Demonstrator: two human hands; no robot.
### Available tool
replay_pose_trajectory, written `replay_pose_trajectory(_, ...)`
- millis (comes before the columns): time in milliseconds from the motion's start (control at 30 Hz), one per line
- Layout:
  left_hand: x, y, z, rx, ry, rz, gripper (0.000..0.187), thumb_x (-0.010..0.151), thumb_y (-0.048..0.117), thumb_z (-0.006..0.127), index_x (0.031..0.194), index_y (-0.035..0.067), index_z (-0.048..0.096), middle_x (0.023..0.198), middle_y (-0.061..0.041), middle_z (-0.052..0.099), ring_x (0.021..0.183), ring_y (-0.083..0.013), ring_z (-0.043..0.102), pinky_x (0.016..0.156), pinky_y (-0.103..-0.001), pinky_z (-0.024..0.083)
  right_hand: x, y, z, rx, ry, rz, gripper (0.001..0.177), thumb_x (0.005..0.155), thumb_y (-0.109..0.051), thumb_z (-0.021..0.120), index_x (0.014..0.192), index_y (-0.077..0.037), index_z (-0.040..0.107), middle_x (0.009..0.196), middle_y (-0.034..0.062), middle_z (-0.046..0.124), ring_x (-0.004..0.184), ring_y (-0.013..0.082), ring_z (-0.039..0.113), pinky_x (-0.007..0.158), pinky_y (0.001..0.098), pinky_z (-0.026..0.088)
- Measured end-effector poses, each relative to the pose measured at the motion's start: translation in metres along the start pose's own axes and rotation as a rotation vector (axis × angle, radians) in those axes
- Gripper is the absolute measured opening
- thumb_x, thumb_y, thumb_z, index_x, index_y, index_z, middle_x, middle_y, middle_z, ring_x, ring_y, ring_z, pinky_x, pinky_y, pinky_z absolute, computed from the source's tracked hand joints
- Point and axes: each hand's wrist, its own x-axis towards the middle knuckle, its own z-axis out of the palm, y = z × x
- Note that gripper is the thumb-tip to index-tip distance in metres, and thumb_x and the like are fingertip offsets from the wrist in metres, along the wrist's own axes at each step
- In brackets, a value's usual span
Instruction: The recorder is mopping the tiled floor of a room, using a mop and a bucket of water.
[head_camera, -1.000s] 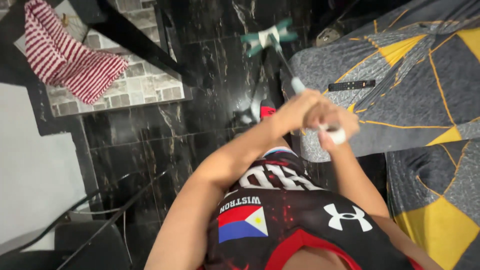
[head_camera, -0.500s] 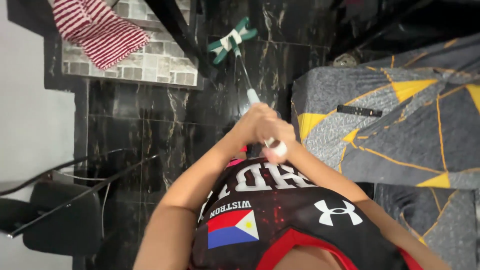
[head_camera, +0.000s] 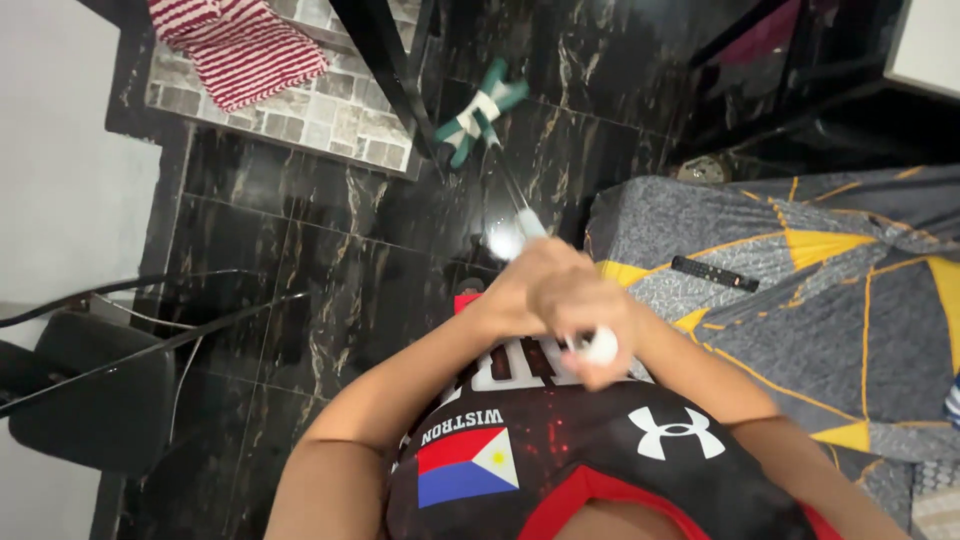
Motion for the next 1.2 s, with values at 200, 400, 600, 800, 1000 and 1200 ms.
replay_pose_trajectory(200,0.013,-0.116,0.042,0.049,0.073,0.175,0.03,0.07,0.032,0.076,0.088,0.009,0.068,0.087,-0.009,0.069,0.086,-0.0337,0.067,0.078,-0.042,0.048,-0.002,0.049,-0.038,0.0,-0.117,0.036,0.014,0.068,-0.014,0.069,0.072,-0.008,0.057,0.072,0.0071,0.06,0.065,0.0289,0.062,0.063,0.0373,0.05)
replay_pose_trajectory(400,0.055,-0.136,0.048,0.075,0.464,0.104,0.012,0.08,0.018,0.071,0.084,0.01,0.063,0.082,-0.007,0.062,0.083,-0.0322,0.064,0.081,-0.043,0.048,-0.044,0.108,-0.047,-0.338,0.156,0.132,0.026,0.076,-0.023,0.069,0.094,-0.007,0.058,0.086,0.0097,0.064,0.074,0.0311,0.063,0.069,0.0366,0.05)
replay_pose_trajectory(600,0.118,-0.138,0.082,0.118,0.541,0.039,0.015,0.078,0.019,0.068,0.084,0.008,0.061,0.085,-0.009,0.062,0.086,-0.0345,0.062,0.082,-0.044,0.047,-0.068,0.111,-0.116,-0.342,0.336,0.272,0.025,0.088,-0.023,0.065,0.103,-0.005,0.056,0.083,0.0054,0.066,0.066,0.0199,0.061,0.064,0.0307,0.05)
replay_pose_trajectory(800,0.162,-0.099,0.064,0.037,0.243,0.233,0.019,0.077,0.025,0.07,0.093,0.014,0.07,0.086,-0.007,0.063,0.083,-0.0329,0.064,0.077,-0.043,0.05,-0.012,0.03,-0.168,-0.33,0.222,0.353,0.017,0.071,-0.012,0.062,0.086,-0.006,0.061,0.076,0.0055,0.064,0.061,0.0213,0.063,0.058,0.0306,0.049)
replay_pose_trajectory(1000,0.229,-0.118,0.038,-0.138,-0.011,0.496,0.04,0.058,0.037,0.075,0.084,0.007,0.065,0.071,-0.009,0.056,0.067,-0.0334,0.058,0.059,-0.043,0.043,0.054,0.025,-0.225,-0.175,-0.137,0.254,0.019,0.069,-0.012,0.066,0.084,-0.009,0.057,0.074,0.0059,0.058,0.074,0.0306,0.057,0.067,0.0365,0.045)
replay_pose_trajectory(1200,0.294,-0.204,0.019,-0.322,0.021,0.355,0.039,0.06,0.037,0.073,0.082,0.006,0.06,0.078,-0.008,0.056,0.073,-0.0296,0.056,0.064,-0.04,0.042,0.072,0.107,-0.274,-0.157,-0.277,0.419,0.021,0.075,-0.017,0.073,0.088,-0.008,0.059,0.074,0.0093,0.063,0.074,0.0338,0.065,0.067,0.0429,0.05)
